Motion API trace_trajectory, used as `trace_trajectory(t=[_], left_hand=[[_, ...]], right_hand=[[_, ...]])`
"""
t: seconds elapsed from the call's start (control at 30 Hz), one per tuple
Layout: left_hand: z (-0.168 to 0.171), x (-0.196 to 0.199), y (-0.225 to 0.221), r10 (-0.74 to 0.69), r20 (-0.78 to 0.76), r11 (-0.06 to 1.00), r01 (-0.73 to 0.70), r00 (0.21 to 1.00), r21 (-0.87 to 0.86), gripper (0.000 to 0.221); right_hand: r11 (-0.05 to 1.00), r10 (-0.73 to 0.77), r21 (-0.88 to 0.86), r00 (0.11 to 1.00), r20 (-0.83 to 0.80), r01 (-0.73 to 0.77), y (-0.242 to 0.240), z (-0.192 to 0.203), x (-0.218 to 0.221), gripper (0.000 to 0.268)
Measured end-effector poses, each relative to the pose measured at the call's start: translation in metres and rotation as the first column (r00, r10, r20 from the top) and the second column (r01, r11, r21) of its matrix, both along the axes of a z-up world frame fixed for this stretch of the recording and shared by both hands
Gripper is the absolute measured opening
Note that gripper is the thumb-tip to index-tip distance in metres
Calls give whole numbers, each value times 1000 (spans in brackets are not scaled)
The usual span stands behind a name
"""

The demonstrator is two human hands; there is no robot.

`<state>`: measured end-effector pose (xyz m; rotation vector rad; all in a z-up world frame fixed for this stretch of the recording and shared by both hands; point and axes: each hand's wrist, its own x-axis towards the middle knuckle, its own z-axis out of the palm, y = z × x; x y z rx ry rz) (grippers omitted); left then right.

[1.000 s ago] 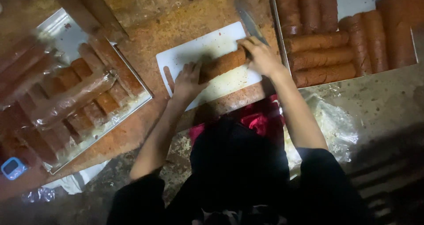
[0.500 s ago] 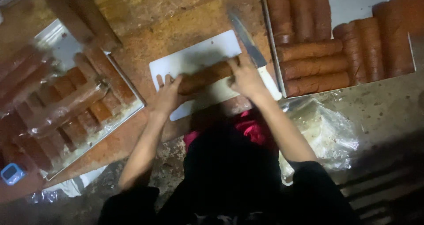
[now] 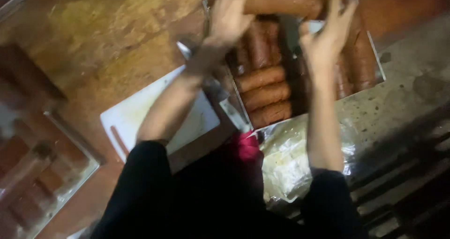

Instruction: Slicing long food rolls into smaller pieces and arranging them in a metal tray

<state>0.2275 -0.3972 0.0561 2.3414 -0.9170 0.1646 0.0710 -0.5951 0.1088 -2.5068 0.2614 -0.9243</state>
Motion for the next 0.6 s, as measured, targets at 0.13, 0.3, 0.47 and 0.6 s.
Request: trace_trajectory(t=[0.13,0.3,0.47,0.6], left_hand=[[-51,-13,-107,24,-157,971,-61,987,-232,85],[-77,-25,-168,-150,-637,987,74,756,-144,96],[-43,16,-189,-114,-535,652,469,837,595,65],[-48,0,-191,-107,-621,758,468,776,455,79]], right_hand=[[995,94,6,977,-190,-95,-139,-40,41,69],[948,302,231,849,-435,-219,-262,-103,95,25],[990,66,-19,563,-824,-143,-202,-58,86,71],[916,82,-249,752,-654,-316,-232,-103,82,71]])
